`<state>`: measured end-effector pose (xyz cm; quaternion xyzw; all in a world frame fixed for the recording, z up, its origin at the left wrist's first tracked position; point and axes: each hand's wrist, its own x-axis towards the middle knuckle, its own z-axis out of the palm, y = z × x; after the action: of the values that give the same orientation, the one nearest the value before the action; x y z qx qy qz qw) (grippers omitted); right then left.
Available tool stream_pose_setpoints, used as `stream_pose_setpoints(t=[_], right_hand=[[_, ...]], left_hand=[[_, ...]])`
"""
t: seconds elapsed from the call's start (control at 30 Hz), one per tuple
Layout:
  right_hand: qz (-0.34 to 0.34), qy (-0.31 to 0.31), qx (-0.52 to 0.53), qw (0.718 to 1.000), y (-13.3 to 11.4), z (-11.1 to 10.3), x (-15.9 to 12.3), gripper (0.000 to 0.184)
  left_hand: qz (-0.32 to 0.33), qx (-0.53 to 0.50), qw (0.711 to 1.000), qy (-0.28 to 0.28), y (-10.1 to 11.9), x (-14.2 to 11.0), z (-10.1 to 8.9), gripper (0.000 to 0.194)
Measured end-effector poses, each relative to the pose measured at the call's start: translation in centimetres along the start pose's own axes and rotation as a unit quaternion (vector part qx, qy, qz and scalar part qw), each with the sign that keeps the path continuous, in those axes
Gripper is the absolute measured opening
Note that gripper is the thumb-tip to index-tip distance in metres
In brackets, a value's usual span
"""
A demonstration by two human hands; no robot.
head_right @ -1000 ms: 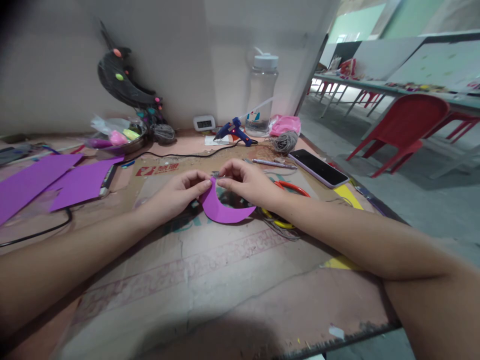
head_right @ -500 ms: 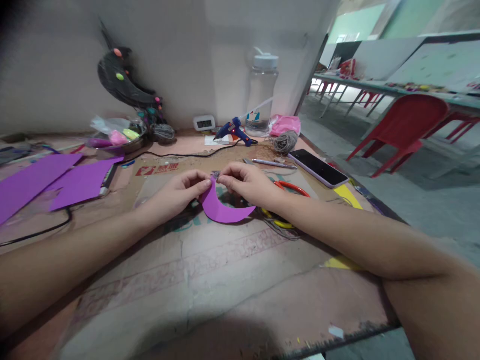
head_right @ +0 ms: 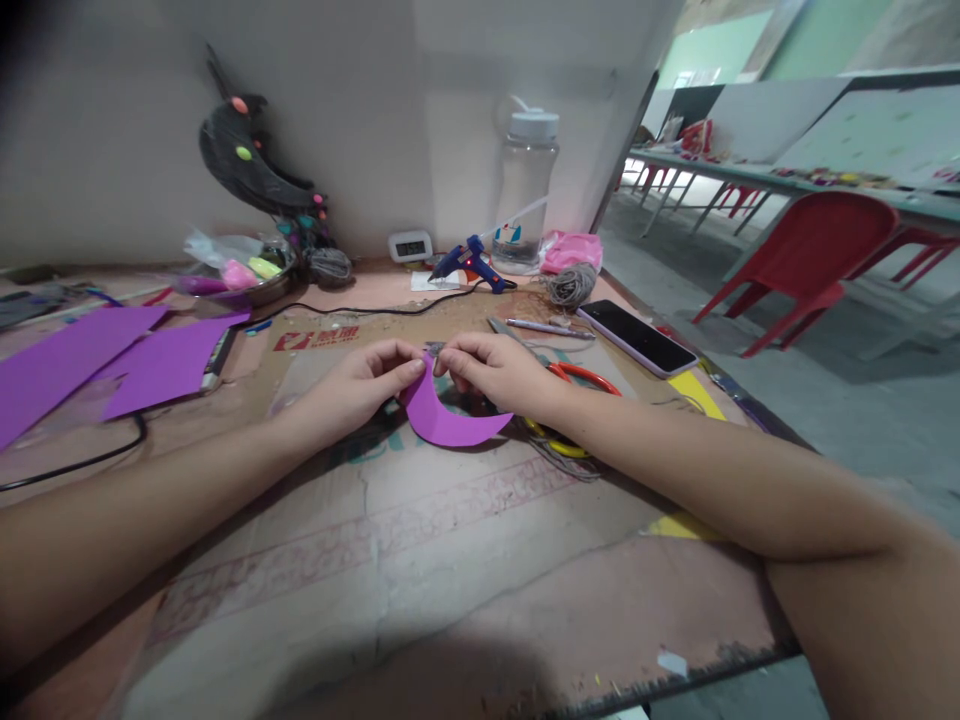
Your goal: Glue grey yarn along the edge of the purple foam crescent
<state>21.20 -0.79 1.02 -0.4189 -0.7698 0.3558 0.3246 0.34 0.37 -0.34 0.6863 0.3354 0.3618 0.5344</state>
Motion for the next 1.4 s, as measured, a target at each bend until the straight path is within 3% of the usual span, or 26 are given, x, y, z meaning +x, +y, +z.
stream_pose_setpoints(t=[0.33, 0.53, 0.8, 0.97, 1.13, 1.23, 1.4], right_hand=[[-0.003, -0.022, 0.010, 1.000, -0.4, 0.0, -0.1, 0.037], [0.065, -0.016, 0.017, 0.998, -0.4, 0.3, 0.1, 0.015], [0.009, -0.116, -0.018, 0.993, -0.9, -0.2, -0.1, 0.029], [0.010, -0.150, -0.005, 0.989, -0.7, -0.2, -0.1, 0.022], [0.041, -0.131, 0.041, 0.990, -1.1, 0.1, -0.3, 0.019], [0.053, -0.101, 0.057, 0.992, -1.2, 0.2, -0.5, 0.020], [0.066, -0.061, 0.081, 0.993, -0.9, 0.3, -0.4, 0.019]], left_hand=[[0.015, -0.027, 0.999, -0.007, 0.3, 0.0, 0.1, 0.012], [0.016, -0.090, 0.996, -0.010, 0.4, 0.0, 0.0, 0.017], [0.047, -0.112, 0.991, -0.050, 0.4, 0.0, 0.0, 0.031], [0.052, -0.098, 0.992, -0.053, 0.3, 0.0, -0.1, 0.028], [0.029, -0.044, 0.998, -0.024, 0.5, -0.1, 0.1, 0.010], [-0.004, -0.018, 1.000, 0.001, 0.7, -0.1, 0.1, 0.017], [-0.031, -0.033, 0.999, -0.002, 0.6, 0.0, -0.3, 0.011]])
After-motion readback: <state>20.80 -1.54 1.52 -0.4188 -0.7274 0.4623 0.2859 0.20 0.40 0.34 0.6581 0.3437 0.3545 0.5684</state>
